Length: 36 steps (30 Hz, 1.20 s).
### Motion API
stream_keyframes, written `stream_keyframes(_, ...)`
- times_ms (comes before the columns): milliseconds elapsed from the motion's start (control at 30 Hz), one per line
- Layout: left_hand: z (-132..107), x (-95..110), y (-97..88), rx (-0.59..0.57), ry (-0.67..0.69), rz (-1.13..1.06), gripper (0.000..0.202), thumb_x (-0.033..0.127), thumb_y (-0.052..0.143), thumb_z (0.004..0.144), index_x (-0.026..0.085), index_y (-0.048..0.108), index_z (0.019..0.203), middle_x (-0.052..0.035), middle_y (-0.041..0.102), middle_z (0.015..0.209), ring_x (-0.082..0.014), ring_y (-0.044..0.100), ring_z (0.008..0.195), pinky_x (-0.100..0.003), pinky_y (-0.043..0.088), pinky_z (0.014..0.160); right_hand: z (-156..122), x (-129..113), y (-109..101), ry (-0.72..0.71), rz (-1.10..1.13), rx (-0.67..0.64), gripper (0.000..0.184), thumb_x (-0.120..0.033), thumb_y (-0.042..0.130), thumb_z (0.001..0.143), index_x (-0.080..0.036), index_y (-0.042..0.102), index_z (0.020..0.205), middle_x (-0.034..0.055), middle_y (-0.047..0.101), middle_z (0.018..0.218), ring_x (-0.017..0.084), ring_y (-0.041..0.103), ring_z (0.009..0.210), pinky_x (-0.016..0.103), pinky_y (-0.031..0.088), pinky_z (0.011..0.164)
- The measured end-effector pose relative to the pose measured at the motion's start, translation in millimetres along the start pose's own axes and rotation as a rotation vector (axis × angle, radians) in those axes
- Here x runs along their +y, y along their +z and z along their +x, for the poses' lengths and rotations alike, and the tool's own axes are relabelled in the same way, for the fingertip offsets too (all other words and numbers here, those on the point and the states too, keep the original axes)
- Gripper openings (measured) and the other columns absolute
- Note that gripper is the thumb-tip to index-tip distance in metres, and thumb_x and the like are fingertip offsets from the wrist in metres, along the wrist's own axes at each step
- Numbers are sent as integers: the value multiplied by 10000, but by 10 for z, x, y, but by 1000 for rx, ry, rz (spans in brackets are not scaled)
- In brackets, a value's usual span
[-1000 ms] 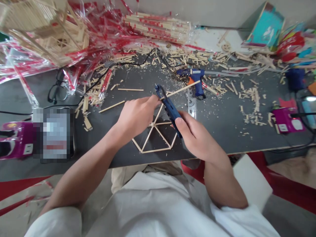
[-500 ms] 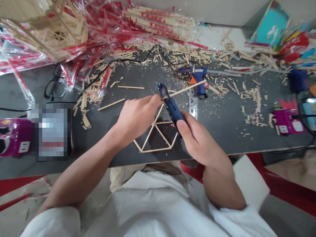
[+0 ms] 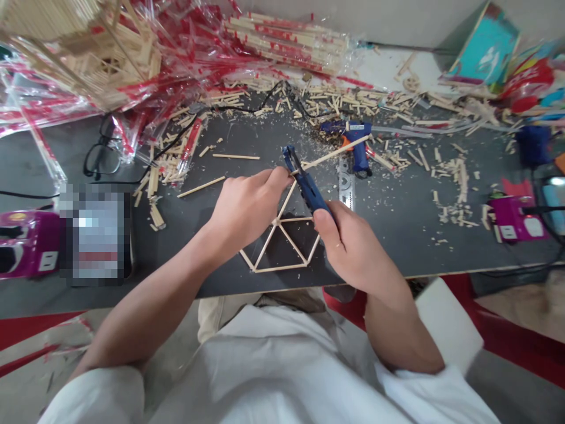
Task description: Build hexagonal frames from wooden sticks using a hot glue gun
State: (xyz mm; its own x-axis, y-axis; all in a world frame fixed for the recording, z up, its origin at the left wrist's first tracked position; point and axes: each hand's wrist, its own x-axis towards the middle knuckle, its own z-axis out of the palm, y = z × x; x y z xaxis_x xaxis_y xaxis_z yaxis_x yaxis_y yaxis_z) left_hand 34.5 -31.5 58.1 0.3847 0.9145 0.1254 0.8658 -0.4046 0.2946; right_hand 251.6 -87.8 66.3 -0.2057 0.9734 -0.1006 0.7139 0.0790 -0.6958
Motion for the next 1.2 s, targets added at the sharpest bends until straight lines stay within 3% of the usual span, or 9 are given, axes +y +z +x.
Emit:
stream_keyframes(300, 72, -79, -2, -38, -68, -49, 317, 257, 396, 1110, 176, 699, 1156, -144, 815, 990, -253, 765, 793, -328, 496, 694, 334, -143, -73, 15, -408, -72, 699, -724, 184, 1116, -231, 612, 864, 151, 707, 785, 300, 675, 715, 398, 327, 651)
stream_keyframes(500, 143, -191, 24, 5, -161, -41, 372, 259, 394, 1099, 144, 748, 1099, -160, 835, 962, -270, 789, 835, -342, 536, 774, 683, -168, -134, -69, -412, -190, 716, -708, 181, 1117, -232, 611, 800, 131, 675, 725, 266, 632, 658, 378, 304, 632)
stream_keyframes(600, 148, -258, -66, 68, -207, -70, 421, 289, 382, 1104, 145, 777, 1114, -149, 837, 950, -259, 774, 824, -351, 541, 809, 798, -163, -90, -72, -430, -135, 733, -707, 153, 1117, -227, 624, 828, 128, 673, 734, 253, 609, 638, 368, 281, 628)
stream_keyframes(733, 150, -375, -193, 158, -142, -150, 456, 351, 391, 1114, 177, 812, 1089, -96, 835, 909, -216, 742, 791, -328, 528, 837, 801, -127, -91, -69, -510, -156, 702, -734, 218, 1102, -224, 638, 864, 128, 672, 753, 252, 588, 623, 359, 249, 621)
stream_keyframes(833, 184, -475, -176, 180, -127, -125, 449, 371, 399, 1117, 185, 808, 1111, -102, 842, 965, -224, 743, 825, -327, 505, 816, 672, -50, -222, -36, -494, -135, 691, -746, 213, 1097, -236, 600, 837, 126, 681, 759, 262, 611, 648, 364, 287, 623)
stream_keyframes(933, 238, -587, -82, 150, -153, -55, 435, 409, 422, 1119, 183, 793, 1085, -122, 834, 970, -246, 741, 840, -335, 472, 777, 484, 134, -434, 106, -536, -14, 656, -727, 233, 1097, -229, 604, 887, 149, 718, 808, 311, 677, 733, 388, 364, 660)
stream_keyframes(1033, 285, -695, 9, 96, -189, -5, 419, 434, 442, 1117, 193, 774, 1030, -125, 817, 932, -270, 741, 852, -347, 442, 757, 317, 472, -619, 389, -666, 93, 636, -671, 287, 1094, -165, 672, 1069, 237, 765, 982, 411, 741, 900, 441, 466, 738)
stream_keyframes(1100, 304, -747, 51, 57, -190, 8, 397, 430, 448, 1114, 203, 764, 1038, -125, 814, 949, -284, 746, 885, -351, 432, 754, 245, 753, -679, 559, -700, 165, 719, -634, 266, 1095, -55, 668, 1238, 336, 744, 1165, 507, 732, 1095, 519, 527, 862)
stream_keyframes(1200, 322, -788, 102, 4, -177, 15, 387, 437, 441, 1119, 210, 746, 1046, -130, 814, 991, -300, 748, 921, -357, 424, 752, 200, 1114, -692, 755, -757, 272, 835, -617, 341, 1066, 110, 577, 1403, 448, 624, 1366, 610, 652, 1270, 625, 526, 1012)
